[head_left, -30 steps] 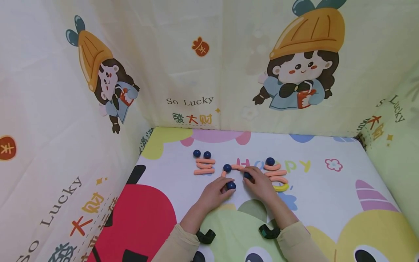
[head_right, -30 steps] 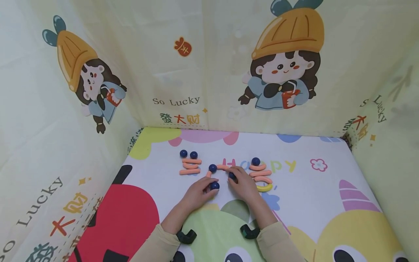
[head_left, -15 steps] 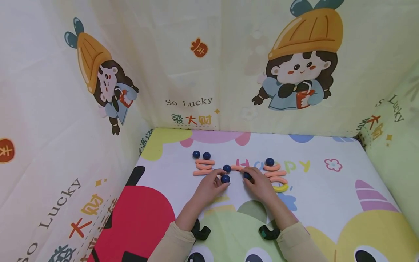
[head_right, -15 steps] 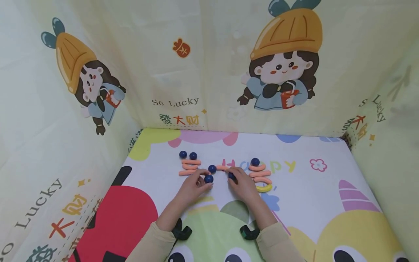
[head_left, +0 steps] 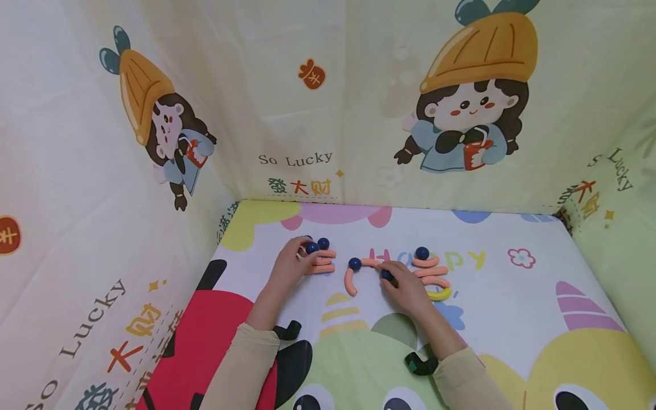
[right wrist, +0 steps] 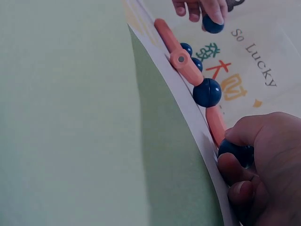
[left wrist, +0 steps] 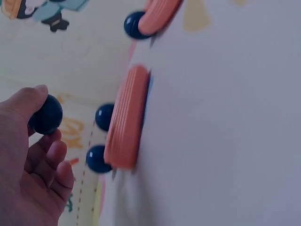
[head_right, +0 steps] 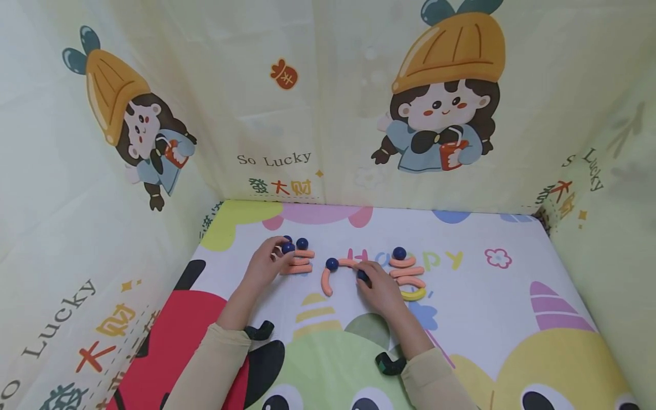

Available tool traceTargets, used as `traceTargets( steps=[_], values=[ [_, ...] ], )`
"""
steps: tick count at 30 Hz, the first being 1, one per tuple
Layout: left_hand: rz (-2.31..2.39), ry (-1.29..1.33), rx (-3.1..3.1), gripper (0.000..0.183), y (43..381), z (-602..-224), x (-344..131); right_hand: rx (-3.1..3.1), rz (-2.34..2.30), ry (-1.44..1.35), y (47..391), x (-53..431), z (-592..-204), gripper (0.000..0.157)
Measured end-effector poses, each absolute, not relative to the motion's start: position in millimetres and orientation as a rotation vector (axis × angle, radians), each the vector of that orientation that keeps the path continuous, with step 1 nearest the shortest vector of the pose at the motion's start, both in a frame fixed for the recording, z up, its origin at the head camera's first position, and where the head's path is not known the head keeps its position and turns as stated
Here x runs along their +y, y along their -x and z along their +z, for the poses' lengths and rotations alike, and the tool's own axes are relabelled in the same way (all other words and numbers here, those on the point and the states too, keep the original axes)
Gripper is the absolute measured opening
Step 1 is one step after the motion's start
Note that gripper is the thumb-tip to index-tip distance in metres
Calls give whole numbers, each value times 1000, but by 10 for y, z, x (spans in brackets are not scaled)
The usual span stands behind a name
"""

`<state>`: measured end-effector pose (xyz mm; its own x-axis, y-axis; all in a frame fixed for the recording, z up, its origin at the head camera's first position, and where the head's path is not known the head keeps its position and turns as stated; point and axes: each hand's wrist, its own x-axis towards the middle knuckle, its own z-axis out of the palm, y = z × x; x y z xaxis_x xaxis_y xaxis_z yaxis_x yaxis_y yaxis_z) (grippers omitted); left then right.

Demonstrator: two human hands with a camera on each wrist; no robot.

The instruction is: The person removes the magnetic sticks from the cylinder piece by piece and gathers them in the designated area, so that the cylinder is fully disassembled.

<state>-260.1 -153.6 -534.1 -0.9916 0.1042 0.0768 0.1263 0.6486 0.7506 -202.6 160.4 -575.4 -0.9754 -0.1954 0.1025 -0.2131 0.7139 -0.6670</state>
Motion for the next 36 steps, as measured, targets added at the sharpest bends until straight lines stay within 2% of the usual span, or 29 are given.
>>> traceTargets(
  steps=[12, 21, 36],
  values=[
    [-1116, -72, -2917, 47, 3002, -5489, -1978, -2890, 1135, -339, 2011, 1614, -5748, 38],
    [-1009, 4, -2966, 49, 3078, -5619, -1968, -2902, 1139, -309, 2012, 1603, -5755, 35],
    [-921, 52, -3022, 48, 3104, -5624, -1855, -2915, 1152, -297, 2014, 1592, -5749, 39]
  ],
)
